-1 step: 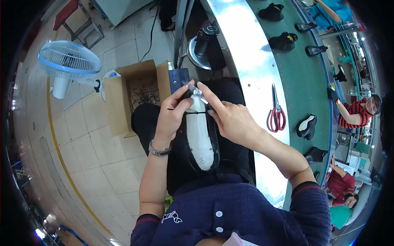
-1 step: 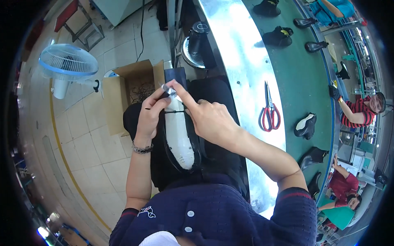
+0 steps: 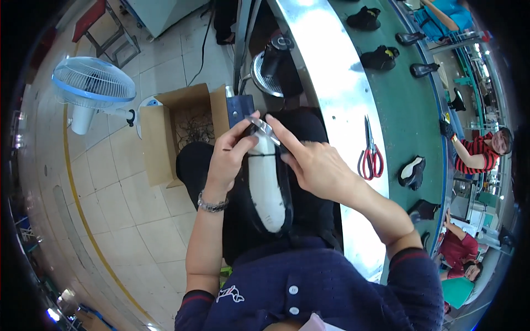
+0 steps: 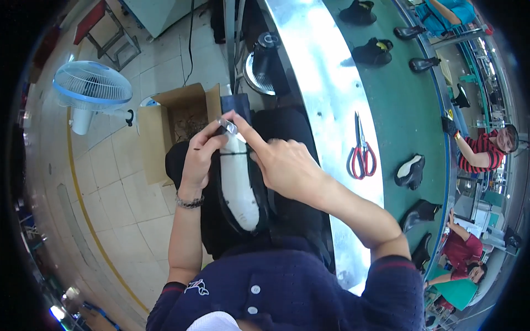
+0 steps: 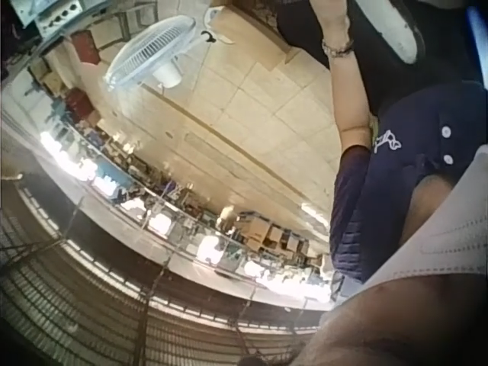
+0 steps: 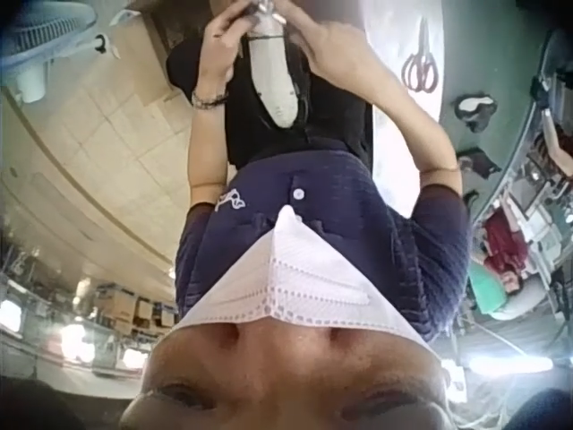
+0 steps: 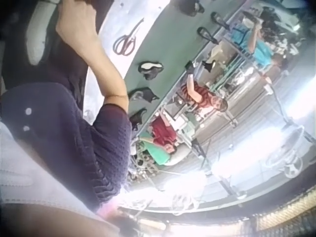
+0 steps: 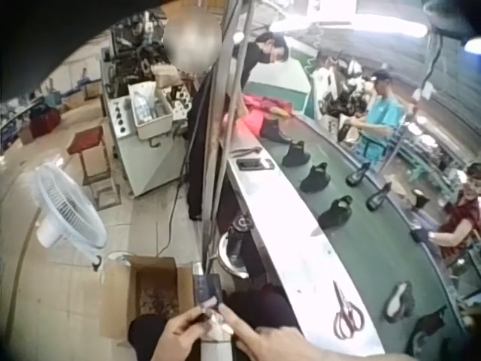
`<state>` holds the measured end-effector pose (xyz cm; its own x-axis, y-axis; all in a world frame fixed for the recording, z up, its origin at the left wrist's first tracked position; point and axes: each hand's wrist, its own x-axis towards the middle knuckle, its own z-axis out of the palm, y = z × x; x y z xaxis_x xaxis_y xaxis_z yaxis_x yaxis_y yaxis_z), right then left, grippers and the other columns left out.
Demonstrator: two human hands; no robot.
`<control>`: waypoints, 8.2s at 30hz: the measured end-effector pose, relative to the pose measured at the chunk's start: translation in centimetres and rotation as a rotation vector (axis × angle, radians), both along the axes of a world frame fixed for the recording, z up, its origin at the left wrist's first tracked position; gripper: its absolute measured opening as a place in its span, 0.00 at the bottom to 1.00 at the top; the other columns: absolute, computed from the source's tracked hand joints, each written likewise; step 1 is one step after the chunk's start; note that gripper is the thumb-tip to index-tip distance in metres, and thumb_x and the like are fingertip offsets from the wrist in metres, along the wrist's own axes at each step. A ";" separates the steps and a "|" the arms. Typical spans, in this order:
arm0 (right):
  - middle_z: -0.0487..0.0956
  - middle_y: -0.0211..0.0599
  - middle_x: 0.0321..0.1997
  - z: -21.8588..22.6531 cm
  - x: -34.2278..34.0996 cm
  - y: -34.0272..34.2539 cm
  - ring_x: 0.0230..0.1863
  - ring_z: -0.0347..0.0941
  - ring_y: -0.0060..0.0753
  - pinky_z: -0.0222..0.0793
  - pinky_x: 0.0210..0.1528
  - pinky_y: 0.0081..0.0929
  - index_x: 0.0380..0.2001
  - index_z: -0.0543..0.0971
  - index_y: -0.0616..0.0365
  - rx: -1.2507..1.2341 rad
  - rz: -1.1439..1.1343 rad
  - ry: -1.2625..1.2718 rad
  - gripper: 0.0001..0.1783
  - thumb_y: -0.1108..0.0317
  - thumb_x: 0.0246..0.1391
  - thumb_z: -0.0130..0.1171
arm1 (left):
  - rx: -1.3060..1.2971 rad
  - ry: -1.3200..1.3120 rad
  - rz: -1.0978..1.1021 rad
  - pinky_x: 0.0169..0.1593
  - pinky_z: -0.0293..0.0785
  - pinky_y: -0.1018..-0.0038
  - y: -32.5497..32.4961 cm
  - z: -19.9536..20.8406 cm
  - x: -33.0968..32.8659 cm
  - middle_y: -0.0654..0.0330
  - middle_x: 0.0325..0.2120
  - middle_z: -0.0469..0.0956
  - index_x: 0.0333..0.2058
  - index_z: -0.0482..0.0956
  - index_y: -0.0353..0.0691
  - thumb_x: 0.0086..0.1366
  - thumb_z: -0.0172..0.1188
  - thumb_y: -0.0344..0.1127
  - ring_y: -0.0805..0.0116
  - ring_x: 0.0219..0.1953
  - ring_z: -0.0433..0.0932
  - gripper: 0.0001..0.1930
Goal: Assembling and finishing components of a leather shoe using hand tools.
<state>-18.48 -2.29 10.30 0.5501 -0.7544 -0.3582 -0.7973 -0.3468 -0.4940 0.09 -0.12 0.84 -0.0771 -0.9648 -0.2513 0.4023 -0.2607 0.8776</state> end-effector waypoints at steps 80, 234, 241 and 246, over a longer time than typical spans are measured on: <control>0.76 0.49 0.51 -13.5 -20.3 6.8 0.50 0.74 0.48 0.69 0.52 0.38 0.52 0.77 0.61 -0.646 -0.786 0.217 0.22 0.63 0.57 0.61 | -0.871 -1.070 1.195 0.25 0.76 0.78 1.3 10.3 3.5 0.47 0.29 0.78 0.37 0.70 0.26 0.73 0.48 0.29 0.67 0.19 0.76 0.09; 0.76 0.51 0.15 0.2 -7.4 0.1 0.18 0.75 0.55 0.69 0.24 0.49 0.71 0.51 0.49 -0.238 -0.164 0.182 0.39 0.68 0.59 0.53 | -0.682 -1.495 -0.169 0.62 0.64 0.59 -0.3 2.4 -7.0 0.46 0.52 0.71 0.56 0.68 0.26 0.42 0.72 0.25 0.48 0.58 0.68 0.39; 0.78 0.47 0.18 -0.4 -5.3 1.5 0.17 0.76 0.50 0.69 0.20 0.43 0.72 0.49 0.48 -0.388 -0.198 0.159 0.40 0.66 0.60 0.52 | -0.940 -1.605 -0.025 0.63 0.65 0.55 0.5 0.4 -7.3 0.42 0.48 0.73 0.53 0.71 0.19 0.58 0.58 0.24 0.43 0.56 0.70 0.24; 0.78 0.48 0.18 0.6 -4.7 0.8 0.17 0.76 0.51 0.70 0.20 0.44 0.72 0.49 0.50 -0.385 -0.149 0.083 0.41 0.68 0.59 0.53 | -0.953 -1.598 0.049 0.64 0.64 0.53 1.0 -0.1 -7.2 0.42 0.48 0.75 0.51 0.74 0.21 0.58 0.57 0.23 0.40 0.56 0.72 0.21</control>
<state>-23.14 -1.45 10.95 0.4060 -0.9110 -0.0731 -0.8844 -0.3714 -0.2827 -7.14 0.85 0.77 -0.3141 -0.8001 0.5110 -0.8575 0.4701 0.2090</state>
